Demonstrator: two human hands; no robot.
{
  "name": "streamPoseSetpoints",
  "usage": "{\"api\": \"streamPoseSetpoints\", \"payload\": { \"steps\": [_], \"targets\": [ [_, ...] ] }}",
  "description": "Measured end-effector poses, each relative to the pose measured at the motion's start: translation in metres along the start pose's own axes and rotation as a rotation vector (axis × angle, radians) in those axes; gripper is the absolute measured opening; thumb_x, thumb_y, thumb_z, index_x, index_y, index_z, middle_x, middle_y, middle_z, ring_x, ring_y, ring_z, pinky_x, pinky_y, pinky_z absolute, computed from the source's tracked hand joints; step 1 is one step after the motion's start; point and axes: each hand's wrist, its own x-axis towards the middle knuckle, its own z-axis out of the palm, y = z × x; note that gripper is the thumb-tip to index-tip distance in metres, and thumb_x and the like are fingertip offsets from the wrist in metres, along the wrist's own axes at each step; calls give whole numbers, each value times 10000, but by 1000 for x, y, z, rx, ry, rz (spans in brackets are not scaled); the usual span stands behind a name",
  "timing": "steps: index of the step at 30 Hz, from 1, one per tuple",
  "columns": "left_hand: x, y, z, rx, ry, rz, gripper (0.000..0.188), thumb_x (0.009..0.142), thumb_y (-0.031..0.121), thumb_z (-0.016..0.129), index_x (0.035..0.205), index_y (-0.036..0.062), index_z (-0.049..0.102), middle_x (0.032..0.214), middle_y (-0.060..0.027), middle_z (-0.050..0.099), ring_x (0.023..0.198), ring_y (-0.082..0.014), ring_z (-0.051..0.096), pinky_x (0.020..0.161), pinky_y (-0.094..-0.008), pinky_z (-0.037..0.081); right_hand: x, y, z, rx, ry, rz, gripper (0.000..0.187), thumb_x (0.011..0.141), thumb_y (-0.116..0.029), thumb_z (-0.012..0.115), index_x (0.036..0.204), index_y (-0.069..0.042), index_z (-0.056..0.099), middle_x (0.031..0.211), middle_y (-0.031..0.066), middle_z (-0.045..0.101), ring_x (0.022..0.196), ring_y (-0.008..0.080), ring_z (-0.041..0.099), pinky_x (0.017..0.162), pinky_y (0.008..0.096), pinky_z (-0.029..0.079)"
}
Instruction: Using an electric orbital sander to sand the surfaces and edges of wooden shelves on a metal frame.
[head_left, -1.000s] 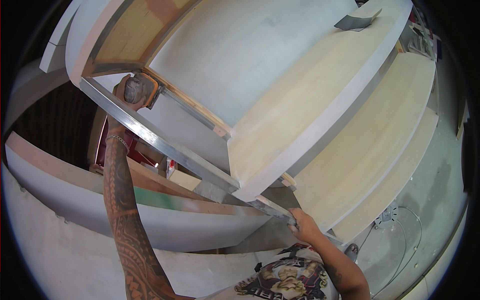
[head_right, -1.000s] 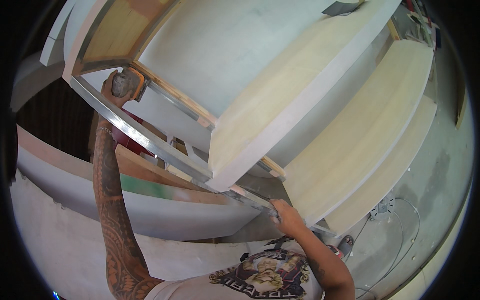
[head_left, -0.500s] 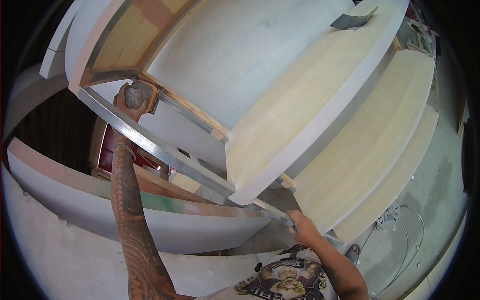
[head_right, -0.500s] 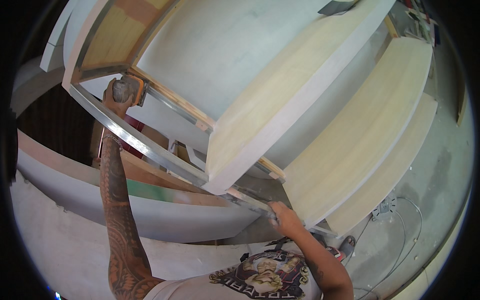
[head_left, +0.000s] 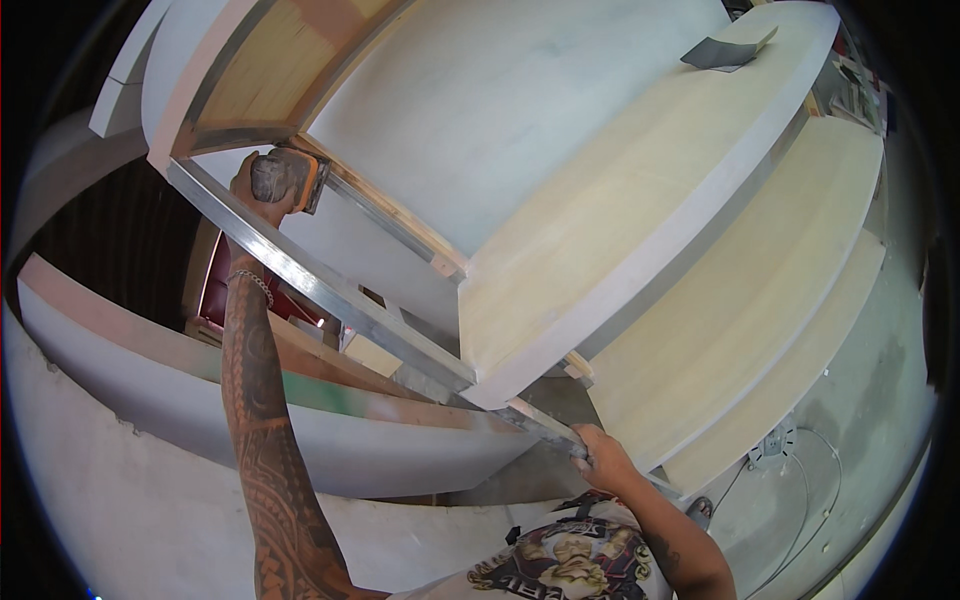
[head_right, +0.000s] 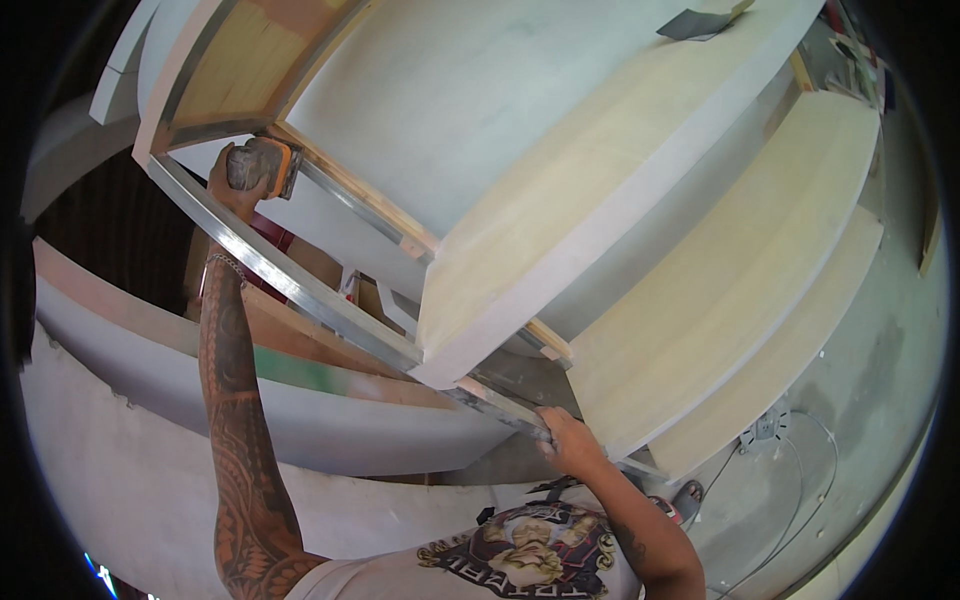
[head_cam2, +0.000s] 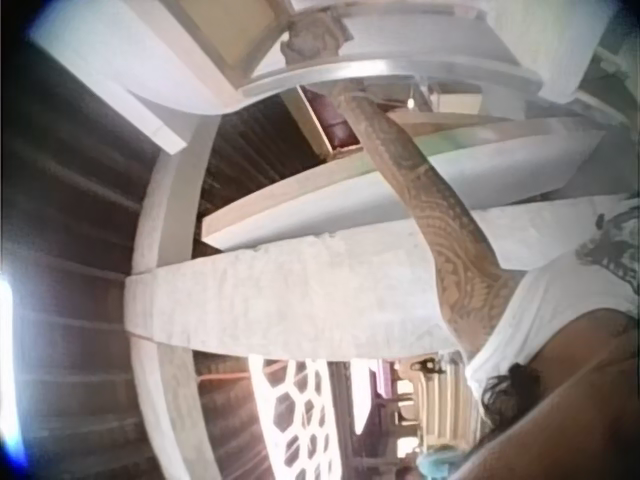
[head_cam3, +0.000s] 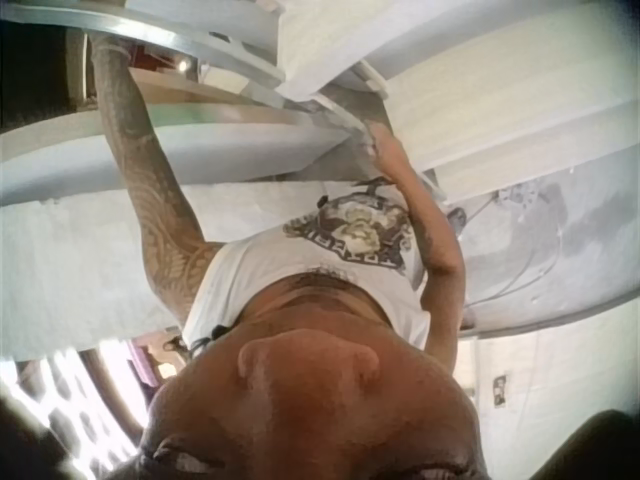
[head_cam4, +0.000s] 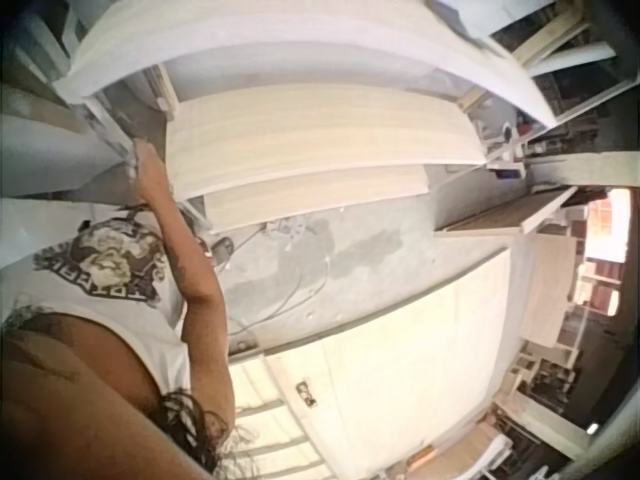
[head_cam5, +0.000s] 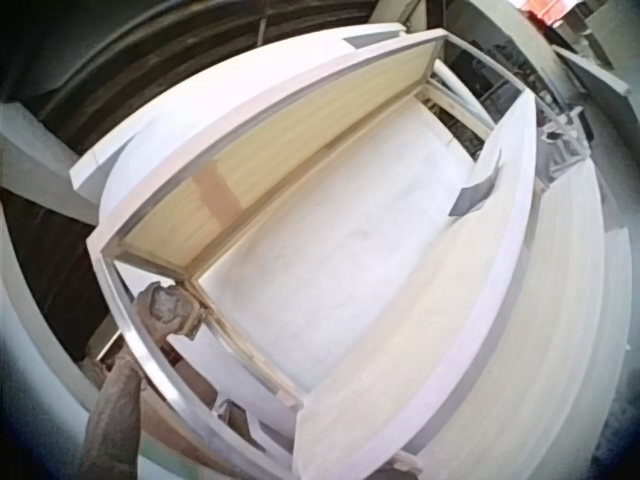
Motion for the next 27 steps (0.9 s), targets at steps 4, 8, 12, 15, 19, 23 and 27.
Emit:
{"api": "streamPoseSetpoints", "payload": {
  "steps": [4,8,12,15,19,23,27],
  "targets": [
    [3,-3,-6,-25,-14,-4,830,648,264,864,1380,52,536,1195,-240,628,1092,-371,648,949,-452,536,0,-3,1,23,1,5,494,805,-80,711,1257,-71,512,1104,195,600,1015,429,611,843,485,510],
    [-2,17,-4,25,-50,16,832,666,268,861,1402,86,517,1219,-227,610,1108,-364,637,949,-456,539,-2,3,1,29,23,-2,498,806,-79,710,1264,-69,516,1112,196,599,1028,426,607,859,482,505],
    [-1,-3,-4,-20,11,22,863,643,268,872,1400,53,517,1221,-243,617,1115,-369,638,953,-458,535,-2,-1,3,19,-4,15,506,809,-89,716,1273,-71,516,1123,193,597,1031,421,609,863,474,503],
    [-5,1,0,2,-26,-21,867,631,263,868,1395,47,520,1219,-248,615,1108,-373,636,949,-463,533,-1,1,2,15,-9,37,513,811,-98,720,1278,-75,509,1121,193,595,1035,417,608,862,473,503],
    [-5,3,3,-24,32,-3,849,642,253,863,1388,32,524,1203,-246,620,1089,-372,639,948,-455,529,-2,4,4,25,-3,21,512,813,-103,719,1276,-86,502,1118,194,595,1039,418,604,853,479,504],
    [-1,3,2,-34,53,27,822,674,255,864,1390,38,523,1223,-240,617,1100,-370,641,948,-448,535,-1,3,5,8,2,-7,499,814,-104,718,1266,-85,506,1116,194,594,1035,419,603,845,484,504],
    [-4,15,1,-23,9,-9,806,704,260,864,1405,67,516,1250,-232,612,1123,-368,640,952,-444,544,-2,2,4,18,24,-11,497,815,-106,719,1262,-85,503,1094,196,592,1013,423,607,831,490,503]
  ]
}}
